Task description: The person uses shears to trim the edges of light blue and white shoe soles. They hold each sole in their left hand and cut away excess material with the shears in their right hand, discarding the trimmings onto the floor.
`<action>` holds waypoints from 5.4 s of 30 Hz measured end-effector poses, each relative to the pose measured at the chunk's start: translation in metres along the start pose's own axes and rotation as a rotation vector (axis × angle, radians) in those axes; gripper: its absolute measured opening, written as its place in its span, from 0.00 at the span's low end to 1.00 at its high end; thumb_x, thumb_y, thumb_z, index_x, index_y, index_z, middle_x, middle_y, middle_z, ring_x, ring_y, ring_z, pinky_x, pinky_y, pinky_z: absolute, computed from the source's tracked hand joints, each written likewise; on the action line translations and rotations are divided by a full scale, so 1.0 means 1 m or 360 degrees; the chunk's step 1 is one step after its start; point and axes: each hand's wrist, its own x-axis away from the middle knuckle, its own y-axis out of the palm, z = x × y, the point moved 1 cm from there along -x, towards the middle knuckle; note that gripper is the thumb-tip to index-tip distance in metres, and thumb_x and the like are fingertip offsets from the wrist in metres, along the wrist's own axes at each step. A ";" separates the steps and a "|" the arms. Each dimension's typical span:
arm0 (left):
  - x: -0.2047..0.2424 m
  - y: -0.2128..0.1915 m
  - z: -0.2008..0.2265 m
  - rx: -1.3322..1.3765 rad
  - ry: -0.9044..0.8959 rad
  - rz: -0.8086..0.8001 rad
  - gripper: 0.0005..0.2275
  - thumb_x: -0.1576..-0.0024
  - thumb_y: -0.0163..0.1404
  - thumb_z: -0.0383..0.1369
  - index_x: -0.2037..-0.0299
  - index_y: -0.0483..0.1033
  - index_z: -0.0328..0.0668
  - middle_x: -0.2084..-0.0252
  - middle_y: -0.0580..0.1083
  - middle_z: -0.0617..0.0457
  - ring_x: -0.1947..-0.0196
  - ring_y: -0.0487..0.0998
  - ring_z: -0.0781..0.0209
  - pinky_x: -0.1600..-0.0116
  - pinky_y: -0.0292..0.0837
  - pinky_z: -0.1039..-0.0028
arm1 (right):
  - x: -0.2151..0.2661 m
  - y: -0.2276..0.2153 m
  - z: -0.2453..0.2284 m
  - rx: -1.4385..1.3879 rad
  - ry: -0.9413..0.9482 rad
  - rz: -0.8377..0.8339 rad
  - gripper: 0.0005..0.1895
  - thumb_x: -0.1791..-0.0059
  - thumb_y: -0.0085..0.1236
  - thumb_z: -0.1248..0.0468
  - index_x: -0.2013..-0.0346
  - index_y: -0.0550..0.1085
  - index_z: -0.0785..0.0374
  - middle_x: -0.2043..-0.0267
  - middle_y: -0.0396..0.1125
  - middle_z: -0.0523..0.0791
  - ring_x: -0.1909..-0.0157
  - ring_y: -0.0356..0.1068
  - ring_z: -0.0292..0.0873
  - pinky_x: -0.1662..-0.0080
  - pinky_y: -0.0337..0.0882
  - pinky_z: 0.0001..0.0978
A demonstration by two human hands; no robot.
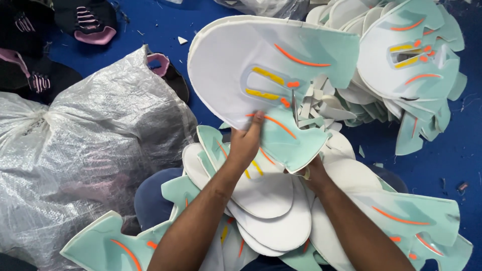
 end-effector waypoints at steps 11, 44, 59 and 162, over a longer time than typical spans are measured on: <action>-0.002 0.000 -0.009 -0.0057 -0.0207 -0.0207 0.20 0.38 0.53 0.42 0.46 0.76 0.31 0.51 0.78 0.48 0.51 0.77 0.61 0.46 0.73 0.72 | -0.009 -0.012 0.000 -0.0157 -0.0018 0.0071 0.26 0.47 0.55 0.57 0.37 0.67 0.67 0.41 0.69 0.50 0.45 0.72 0.44 0.47 0.74 0.37; -0.021 -0.027 0.039 -0.0017 0.0242 -0.0248 0.23 0.37 0.56 0.29 0.33 0.64 0.35 0.51 0.78 0.52 0.52 0.77 0.68 0.46 0.76 0.76 | 0.021 0.063 -0.066 0.0248 0.0079 -0.0572 0.34 0.60 0.64 0.40 0.55 0.73 0.65 0.61 0.66 0.42 0.61 0.61 0.37 0.58 0.62 0.28; -0.016 -0.022 0.036 -0.0083 0.0415 -0.0098 0.21 0.36 0.56 0.30 0.35 0.66 0.32 0.50 0.77 0.52 0.51 0.76 0.68 0.46 0.75 0.76 | 0.017 0.068 -0.061 0.0265 0.0083 -0.0467 0.43 0.61 0.62 0.33 0.48 0.71 0.66 0.56 0.66 0.42 0.55 0.63 0.38 0.52 0.62 0.30; -0.013 -0.007 0.009 0.0069 -0.0018 -0.0524 0.18 0.36 0.48 0.26 0.35 0.63 0.39 0.50 0.75 0.53 0.52 0.75 0.68 0.47 0.71 0.77 | 0.006 0.024 -0.019 0.0730 -0.0108 -0.0291 0.45 0.55 0.55 0.31 0.39 0.69 0.65 0.42 0.70 0.43 0.40 0.68 0.38 0.42 0.69 0.34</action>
